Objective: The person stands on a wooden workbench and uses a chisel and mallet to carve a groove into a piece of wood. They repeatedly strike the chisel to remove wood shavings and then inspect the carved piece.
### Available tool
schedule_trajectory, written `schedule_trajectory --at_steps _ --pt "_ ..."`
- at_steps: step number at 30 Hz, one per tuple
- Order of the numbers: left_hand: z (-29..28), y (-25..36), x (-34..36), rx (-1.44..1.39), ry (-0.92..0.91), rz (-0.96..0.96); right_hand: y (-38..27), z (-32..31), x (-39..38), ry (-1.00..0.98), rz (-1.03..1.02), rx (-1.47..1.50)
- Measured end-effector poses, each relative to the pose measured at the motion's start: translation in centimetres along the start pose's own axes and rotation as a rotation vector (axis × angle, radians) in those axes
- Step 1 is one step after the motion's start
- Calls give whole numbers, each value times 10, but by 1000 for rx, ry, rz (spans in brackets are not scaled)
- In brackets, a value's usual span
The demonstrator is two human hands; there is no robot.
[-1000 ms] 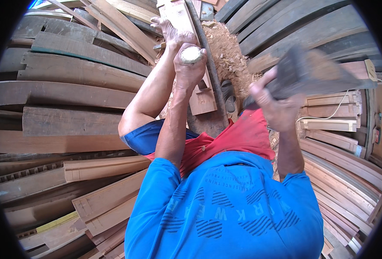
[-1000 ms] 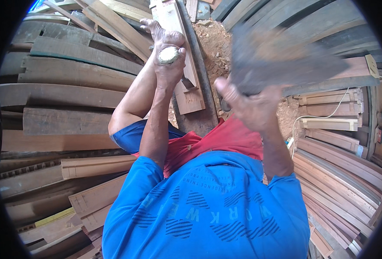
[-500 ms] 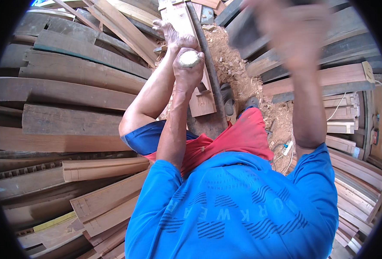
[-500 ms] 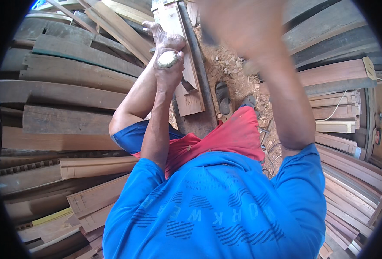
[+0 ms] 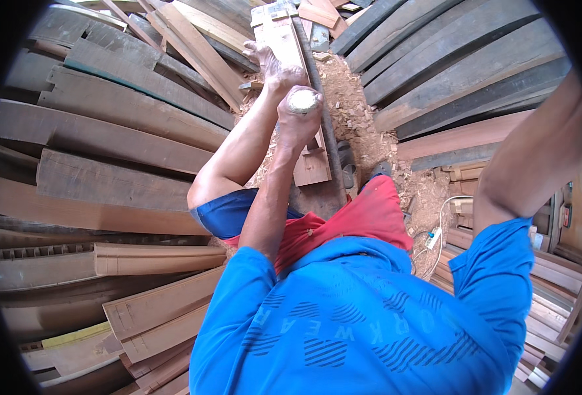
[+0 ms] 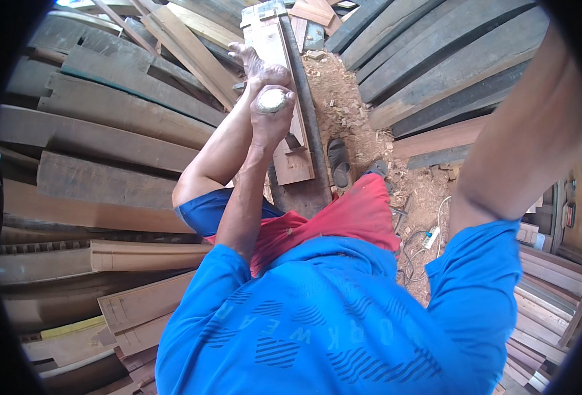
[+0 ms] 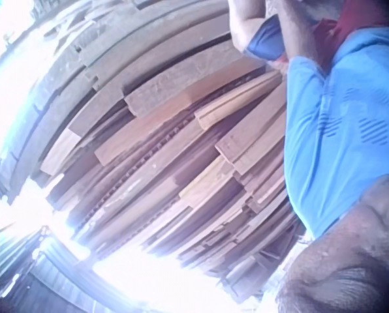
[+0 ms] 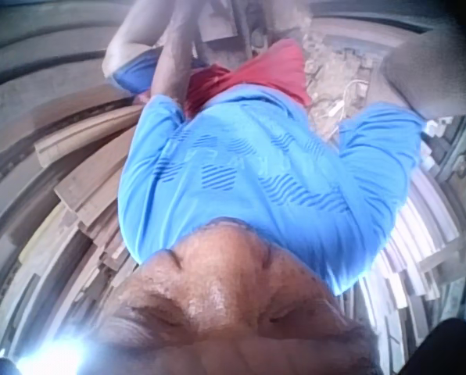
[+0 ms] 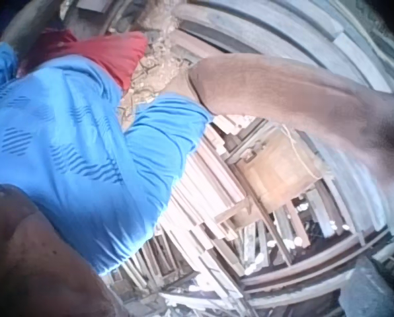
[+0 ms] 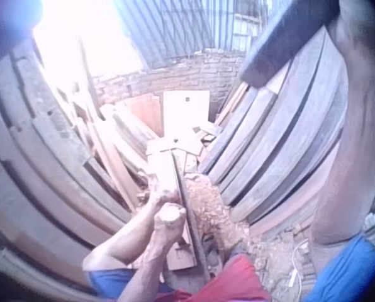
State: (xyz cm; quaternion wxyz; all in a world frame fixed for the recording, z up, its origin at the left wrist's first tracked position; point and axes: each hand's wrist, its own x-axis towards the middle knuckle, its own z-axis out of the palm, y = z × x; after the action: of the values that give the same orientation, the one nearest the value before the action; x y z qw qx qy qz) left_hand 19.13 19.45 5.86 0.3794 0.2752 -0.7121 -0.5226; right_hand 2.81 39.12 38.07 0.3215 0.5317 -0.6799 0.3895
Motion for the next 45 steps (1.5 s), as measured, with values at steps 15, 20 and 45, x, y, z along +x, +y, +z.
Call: schedule_trajectory --at_steps 15,20,45 --pt "5 -11 3 24 63 84 2 96 -79 -765 193 110" --pt "8 2 -8 -9 23 60 -14 5 -20 -158 18 151" --pt "-23 17 -59 28 -13 60 -77 122 -361 -759 564 906"
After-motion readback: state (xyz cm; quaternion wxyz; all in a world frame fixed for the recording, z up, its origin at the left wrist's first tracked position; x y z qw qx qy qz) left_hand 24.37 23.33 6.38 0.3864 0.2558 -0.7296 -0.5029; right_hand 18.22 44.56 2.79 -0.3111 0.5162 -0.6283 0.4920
